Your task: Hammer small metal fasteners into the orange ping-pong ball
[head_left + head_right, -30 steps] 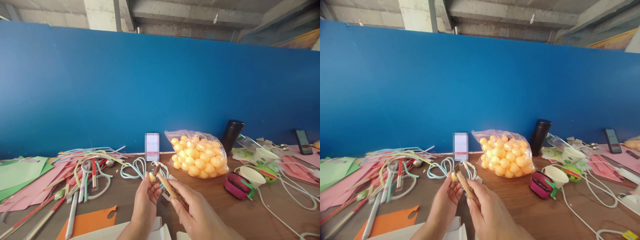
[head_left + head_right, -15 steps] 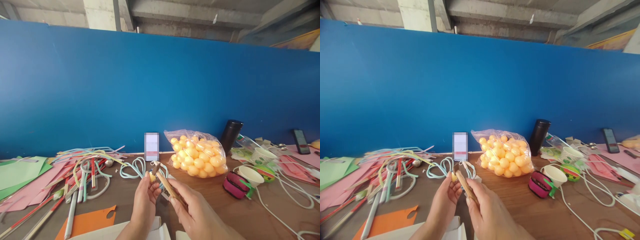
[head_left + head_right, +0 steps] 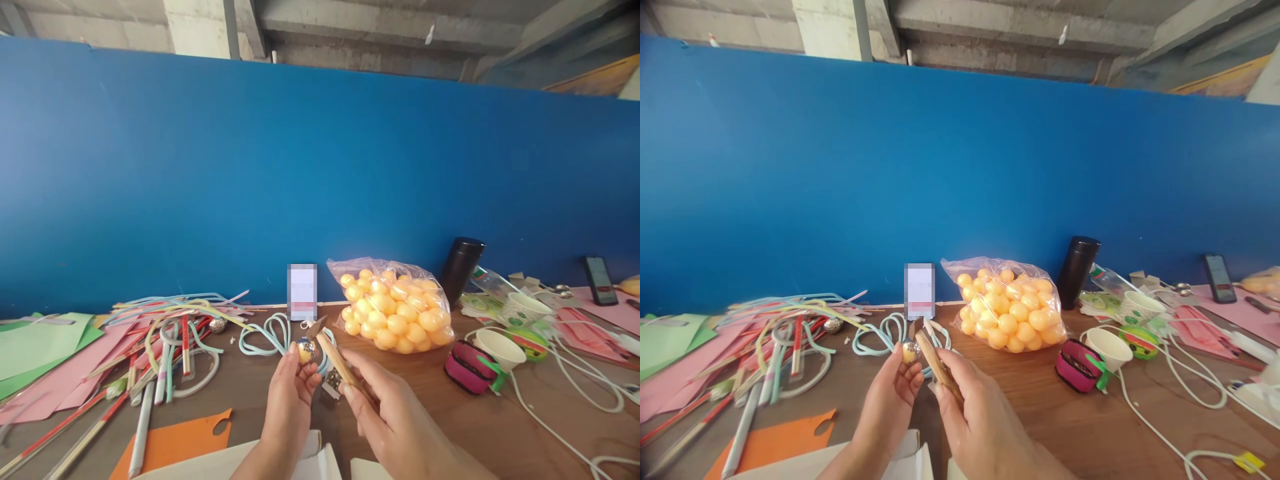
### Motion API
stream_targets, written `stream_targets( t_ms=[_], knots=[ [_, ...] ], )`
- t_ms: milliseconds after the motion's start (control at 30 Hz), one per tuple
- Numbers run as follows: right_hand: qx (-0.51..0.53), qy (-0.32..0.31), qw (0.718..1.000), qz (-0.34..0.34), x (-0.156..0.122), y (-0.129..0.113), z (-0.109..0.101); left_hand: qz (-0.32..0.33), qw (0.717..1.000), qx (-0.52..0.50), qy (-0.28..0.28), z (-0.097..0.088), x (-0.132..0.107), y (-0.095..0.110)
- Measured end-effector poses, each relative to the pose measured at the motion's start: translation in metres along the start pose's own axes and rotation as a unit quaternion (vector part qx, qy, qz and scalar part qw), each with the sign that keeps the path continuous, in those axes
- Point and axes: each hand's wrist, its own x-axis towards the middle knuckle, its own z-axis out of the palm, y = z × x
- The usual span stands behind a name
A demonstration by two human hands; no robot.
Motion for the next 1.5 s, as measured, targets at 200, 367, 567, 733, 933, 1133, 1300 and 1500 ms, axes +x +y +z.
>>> stream_targets(
  t_ms=[200,367,567,733,933,1133,1300,1500],
  knots=[
    [0.013,-0.007,1.0,-0.003,0.0,0.002,0.0,-0.005,1.0,-0.009,0.004,0.001,-0.002,0.001],
    [0.018,0.008,1.0,0.016,-0.001,0.002,-0.004,-0.015,0.999,-0.024,-0.014,0.003,-0.002,0.003],
    [0.042,-0.007,0.999,-0.006,-0.002,0.0,-0.002,-0.02,0.999,-0.036,-0.02,0.002,-0.001,0.004],
    [0.035,-0.02,0.999,-0.007,-0.003,-0.001,0.0,-0.022,0.999,-0.029,-0.018,0.001,-0.002,0.004],
    [0.011,-0.012,1.0,-0.008,-0.003,-0.001,0.006,-0.017,0.998,-0.031,-0.045,0.001,-0.001,0.004],
    [0.017,-0.03,0.999,-0.017,-0.002,0.005,0.006,-0.024,0.999,-0.035,-0.022,0.001,0.0,0.003],
    [0.007,-0.038,0.999,-0.017,-0.002,0.005,0.005,-0.026,0.999,-0.035,-0.014,-0.001,0.0,0.003],
    [0.024,-0.02,0.999,-0.022,-0.003,0.002,0.005,-0.027,0.999,-0.043,-0.012,0.0,0.0,0.004]
  ],
)
